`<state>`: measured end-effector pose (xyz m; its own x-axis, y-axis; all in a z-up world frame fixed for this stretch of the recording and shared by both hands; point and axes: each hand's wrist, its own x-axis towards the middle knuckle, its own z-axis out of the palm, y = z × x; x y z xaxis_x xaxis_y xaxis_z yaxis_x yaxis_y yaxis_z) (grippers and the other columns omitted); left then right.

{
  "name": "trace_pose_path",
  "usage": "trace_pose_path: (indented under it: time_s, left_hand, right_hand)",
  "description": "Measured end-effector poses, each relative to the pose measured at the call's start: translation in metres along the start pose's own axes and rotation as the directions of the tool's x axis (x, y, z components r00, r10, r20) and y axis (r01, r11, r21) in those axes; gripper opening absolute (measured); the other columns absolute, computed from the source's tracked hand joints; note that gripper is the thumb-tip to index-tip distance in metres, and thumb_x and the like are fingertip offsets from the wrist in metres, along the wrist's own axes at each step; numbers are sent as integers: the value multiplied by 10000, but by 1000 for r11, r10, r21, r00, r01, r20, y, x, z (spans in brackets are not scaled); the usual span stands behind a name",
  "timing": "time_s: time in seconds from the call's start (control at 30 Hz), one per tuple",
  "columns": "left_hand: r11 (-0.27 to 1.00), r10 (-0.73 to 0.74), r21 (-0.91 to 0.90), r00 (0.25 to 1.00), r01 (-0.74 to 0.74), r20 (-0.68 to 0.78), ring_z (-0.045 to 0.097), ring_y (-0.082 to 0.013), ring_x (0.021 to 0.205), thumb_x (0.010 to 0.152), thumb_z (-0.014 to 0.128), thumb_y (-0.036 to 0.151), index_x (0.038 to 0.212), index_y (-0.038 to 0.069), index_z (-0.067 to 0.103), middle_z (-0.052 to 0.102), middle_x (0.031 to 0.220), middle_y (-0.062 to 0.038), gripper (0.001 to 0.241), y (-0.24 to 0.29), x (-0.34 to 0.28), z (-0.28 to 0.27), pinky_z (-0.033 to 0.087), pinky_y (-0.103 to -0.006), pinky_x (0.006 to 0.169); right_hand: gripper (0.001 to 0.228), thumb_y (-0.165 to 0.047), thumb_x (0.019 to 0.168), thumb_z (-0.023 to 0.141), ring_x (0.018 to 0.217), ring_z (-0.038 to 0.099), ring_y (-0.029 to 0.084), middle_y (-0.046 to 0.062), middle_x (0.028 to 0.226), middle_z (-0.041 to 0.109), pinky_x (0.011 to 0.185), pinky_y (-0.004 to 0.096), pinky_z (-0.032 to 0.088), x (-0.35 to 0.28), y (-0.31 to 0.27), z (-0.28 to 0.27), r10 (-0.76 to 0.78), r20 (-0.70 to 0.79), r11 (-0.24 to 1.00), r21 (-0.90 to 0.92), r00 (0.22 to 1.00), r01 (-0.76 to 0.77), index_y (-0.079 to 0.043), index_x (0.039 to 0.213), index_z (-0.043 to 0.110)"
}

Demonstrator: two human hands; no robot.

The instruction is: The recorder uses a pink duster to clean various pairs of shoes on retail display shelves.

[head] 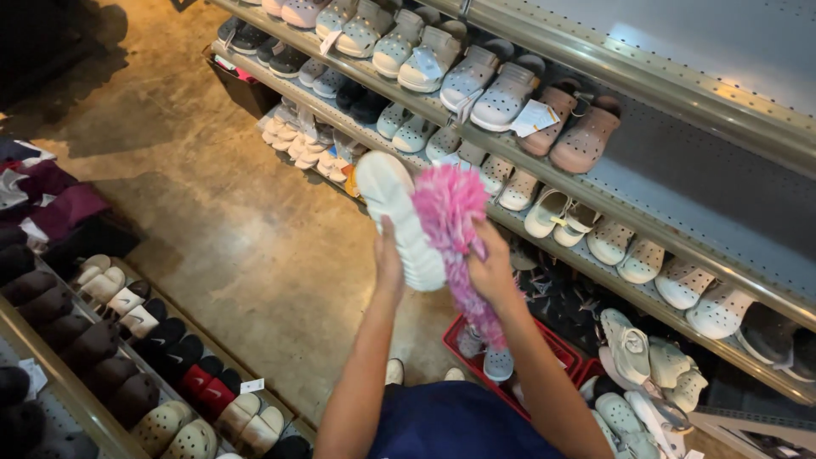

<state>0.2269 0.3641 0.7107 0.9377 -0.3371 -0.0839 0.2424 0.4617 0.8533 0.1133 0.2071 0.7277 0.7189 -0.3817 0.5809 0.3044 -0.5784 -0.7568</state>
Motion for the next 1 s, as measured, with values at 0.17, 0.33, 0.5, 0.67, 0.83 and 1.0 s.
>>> trace_pose_path:
  time_s: [0.17,0.33,0.5,0.67,0.83,1.0]
  left_hand:
    - [893,-61,-408,948,191,312,599,-255,1233,1098,417,591,1565,22,435,585,1393,-124,736,10,12,-14,480,-409,1067]
    - [825,-110,-471,907,310,406,556,-267,1323,1064,452,465,1540,89,413,558,1469,-100,608,22,2,-6,422,-441,1151]
    - [664,-63,-594,826,454,560,549,-333,1352,1061,531,379,1509,31,440,569,1465,-171,574,18,7,-27,398,-501,1189]
    - [680,-83,-556,803,478,590,569,-356,1324,954,649,212,1465,1,490,605,1407,-167,575,7,25,-54,406,-524,1187]
    - [695,-103,-554,827,458,553,592,-362,1273,872,653,208,1445,-5,501,622,1371,-173,630,26,23,-46,424,-519,1147]
    - [719,4,-569,816,400,578,609,-349,1213,929,662,149,1491,-20,512,627,1307,-154,605,-6,38,-67,469,-512,1121]
  right_hand:
    - [480,-153,975,639,1331,517,304,194,1393,560,1136,420,376,-68,93,28,307,45,951,28,951,-308,18,1400,498]
    - [705,-328,909,745,1340,527,248,120,1450,538,1139,396,432,-60,57,23,319,174,636,689,932,-347,-98,1490,418]
    - [751,-259,759,863,1274,613,227,124,1383,624,1108,400,479,-33,22,14,255,203,867,385,945,-317,-4,1393,553]
    - [396,-143,935,699,1178,694,219,110,1250,749,1071,364,519,-5,18,19,132,259,923,321,957,-214,5,1302,673]
    - [442,-99,879,657,1146,655,212,106,1233,702,1030,346,489,6,-22,23,201,203,916,308,958,-257,7,1307,612]
    - [447,-107,826,684,1061,662,202,113,1136,709,977,343,515,5,-19,20,306,120,929,180,944,-324,6,1255,627]
